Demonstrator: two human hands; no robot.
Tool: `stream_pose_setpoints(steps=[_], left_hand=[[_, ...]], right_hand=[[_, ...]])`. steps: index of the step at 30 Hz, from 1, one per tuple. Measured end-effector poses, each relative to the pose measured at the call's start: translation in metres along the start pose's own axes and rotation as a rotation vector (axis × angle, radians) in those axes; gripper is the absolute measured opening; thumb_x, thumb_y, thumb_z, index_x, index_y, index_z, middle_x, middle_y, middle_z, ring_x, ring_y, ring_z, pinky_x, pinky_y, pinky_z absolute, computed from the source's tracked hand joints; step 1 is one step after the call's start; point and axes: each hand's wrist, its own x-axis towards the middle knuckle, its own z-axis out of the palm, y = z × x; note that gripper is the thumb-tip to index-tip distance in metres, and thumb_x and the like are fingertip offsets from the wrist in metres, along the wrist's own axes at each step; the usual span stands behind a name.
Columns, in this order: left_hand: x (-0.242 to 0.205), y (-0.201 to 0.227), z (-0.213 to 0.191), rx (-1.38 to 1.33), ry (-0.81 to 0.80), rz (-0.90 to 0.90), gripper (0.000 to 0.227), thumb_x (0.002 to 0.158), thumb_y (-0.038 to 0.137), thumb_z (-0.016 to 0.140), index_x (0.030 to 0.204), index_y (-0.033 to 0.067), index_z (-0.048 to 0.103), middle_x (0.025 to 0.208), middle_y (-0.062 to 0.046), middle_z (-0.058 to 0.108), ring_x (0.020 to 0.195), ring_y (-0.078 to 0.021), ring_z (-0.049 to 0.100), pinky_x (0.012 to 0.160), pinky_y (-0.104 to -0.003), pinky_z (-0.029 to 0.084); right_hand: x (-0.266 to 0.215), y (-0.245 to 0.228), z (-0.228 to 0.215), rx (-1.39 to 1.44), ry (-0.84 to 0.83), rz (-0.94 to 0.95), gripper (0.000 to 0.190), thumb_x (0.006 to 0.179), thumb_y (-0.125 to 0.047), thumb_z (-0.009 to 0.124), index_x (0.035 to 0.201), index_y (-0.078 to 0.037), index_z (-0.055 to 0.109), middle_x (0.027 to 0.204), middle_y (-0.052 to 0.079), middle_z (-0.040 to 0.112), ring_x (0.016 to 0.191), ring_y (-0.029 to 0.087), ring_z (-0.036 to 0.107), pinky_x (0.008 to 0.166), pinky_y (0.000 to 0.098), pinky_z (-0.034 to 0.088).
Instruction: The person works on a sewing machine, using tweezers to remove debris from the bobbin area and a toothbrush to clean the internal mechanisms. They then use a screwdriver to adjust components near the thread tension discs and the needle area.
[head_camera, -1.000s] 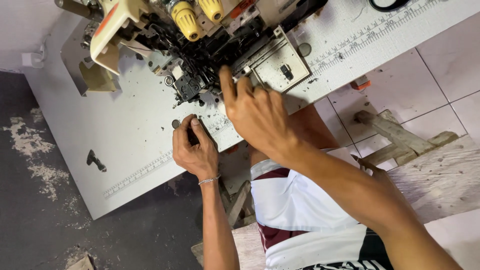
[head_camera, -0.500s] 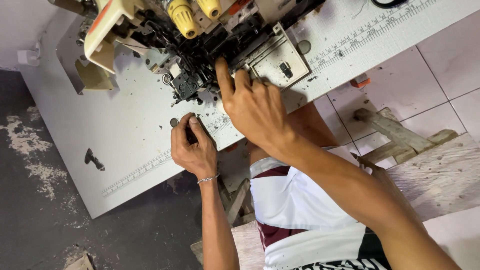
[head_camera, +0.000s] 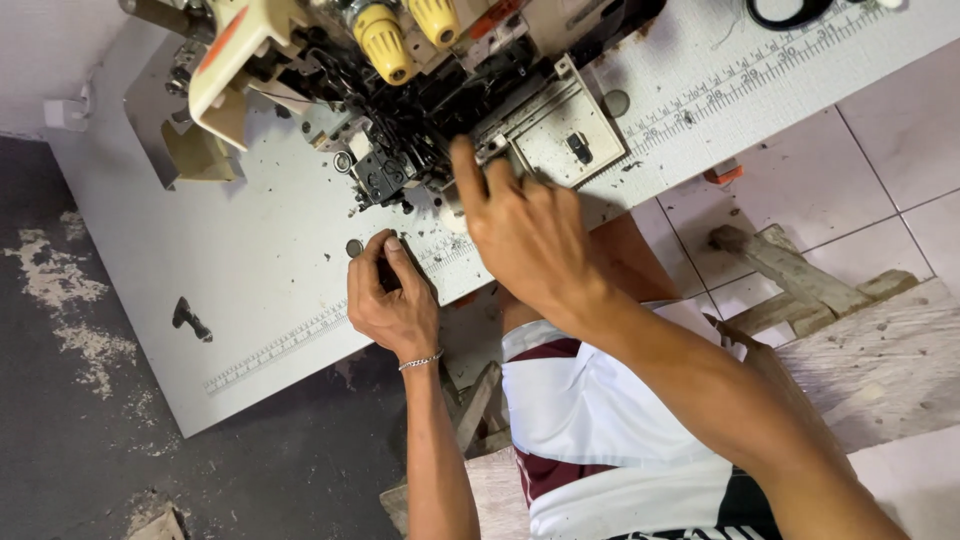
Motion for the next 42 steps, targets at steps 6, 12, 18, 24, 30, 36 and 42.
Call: stream_pose_setpoints(steps=[6, 12, 18, 24, 30, 36, 42], left_hand=[[0.001, -0.002, 0.001, -0.001, 0.009, -0.014, 0.009, 0.102, 0.016, 0.068, 0.104, 0.0118, 0.076, 0.086, -0.005, 0.072, 0.083, -0.0261, 0.073, 0.075, -0.037, 0.057], [0.0, -0.003, 0.001, 0.003, -0.004, -0.021, 0.009, 0.102, 0.016, 0.068, 0.104, 0.0117, 0.076, 0.087, -0.005, 0.073, 0.083, -0.0258, 0.072, 0.075, -0.038, 0.057], [0.0, -0.004, 0.001, -0.004, 0.013, 0.005, 0.009, 0.101, 0.018, 0.069, 0.103, 0.0135, 0.076, 0.086, -0.003, 0.072, 0.083, -0.0254, 0.072, 0.075, -0.036, 0.057], [0.0, -0.003, 0.002, 0.018, 0.013, -0.002, 0.01, 0.101, 0.02, 0.068, 0.103, 0.0137, 0.076, 0.086, -0.003, 0.072, 0.082, -0.0259, 0.072, 0.074, -0.037, 0.057], [-0.001, -0.001, 0.001, 0.012, 0.007, 0.001, 0.011, 0.102, 0.02, 0.068, 0.103, 0.0138, 0.076, 0.085, -0.002, 0.072, 0.081, -0.0239, 0.072, 0.074, -0.035, 0.057], [0.001, 0.0, 0.002, 0.008, 0.019, 0.003, 0.01, 0.102, 0.019, 0.068, 0.102, 0.0123, 0.076, 0.084, -0.004, 0.071, 0.08, -0.0257, 0.072, 0.073, -0.037, 0.057], [0.002, 0.0, 0.003, 0.013, 0.016, 0.021, 0.011, 0.102, 0.019, 0.067, 0.104, 0.0125, 0.076, 0.086, -0.004, 0.072, 0.081, -0.0265, 0.072, 0.074, -0.037, 0.057]], right_hand=[[-0.027, 0.01, -0.005, -0.19, 0.059, -0.066, 0.044, 0.089, -0.007, 0.057, 0.132, -0.006, 0.066, 0.07, 0.004, 0.056, 0.047, 0.018, 0.061, 0.04, 0.0335, 0.052], [-0.025, 0.008, 0.004, -0.236, 0.141, -0.067, 0.043, 0.087, -0.007, 0.059, 0.128, -0.009, 0.069, 0.066, 0.0, 0.055, 0.048, 0.015, 0.058, 0.042, 0.0253, 0.049], [-0.002, 0.005, 0.021, -0.096, 0.188, -0.111, 0.043, 0.092, -0.001, 0.057, 0.134, -0.002, 0.065, 0.07, 0.005, 0.061, 0.043, 0.013, 0.057, 0.038, 0.0267, 0.047], [-0.014, -0.014, 0.001, -0.123, 0.02, 0.05, 0.042, 0.089, -0.003, 0.059, 0.13, 0.005, 0.065, 0.067, 0.008, 0.065, 0.04, 0.016, 0.06, 0.039, 0.0296, 0.05], [-0.01, -0.011, 0.023, -0.287, 0.255, -0.006, 0.04, 0.091, -0.008, 0.057, 0.13, -0.003, 0.065, 0.067, 0.0, 0.054, 0.043, 0.014, 0.058, 0.044, 0.024, 0.048], [-0.017, -0.011, 0.004, -0.19, 0.07, 0.035, 0.049, 0.082, -0.011, 0.058, 0.13, -0.002, 0.065, 0.063, 0.002, 0.059, 0.041, 0.017, 0.061, 0.041, 0.0328, 0.051], [-0.009, -0.009, 0.004, -0.1, 0.054, 0.069, 0.055, 0.084, -0.007, 0.058, 0.139, 0.002, 0.059, 0.069, 0.007, 0.066, 0.045, 0.021, 0.065, 0.042, 0.0358, 0.051]])
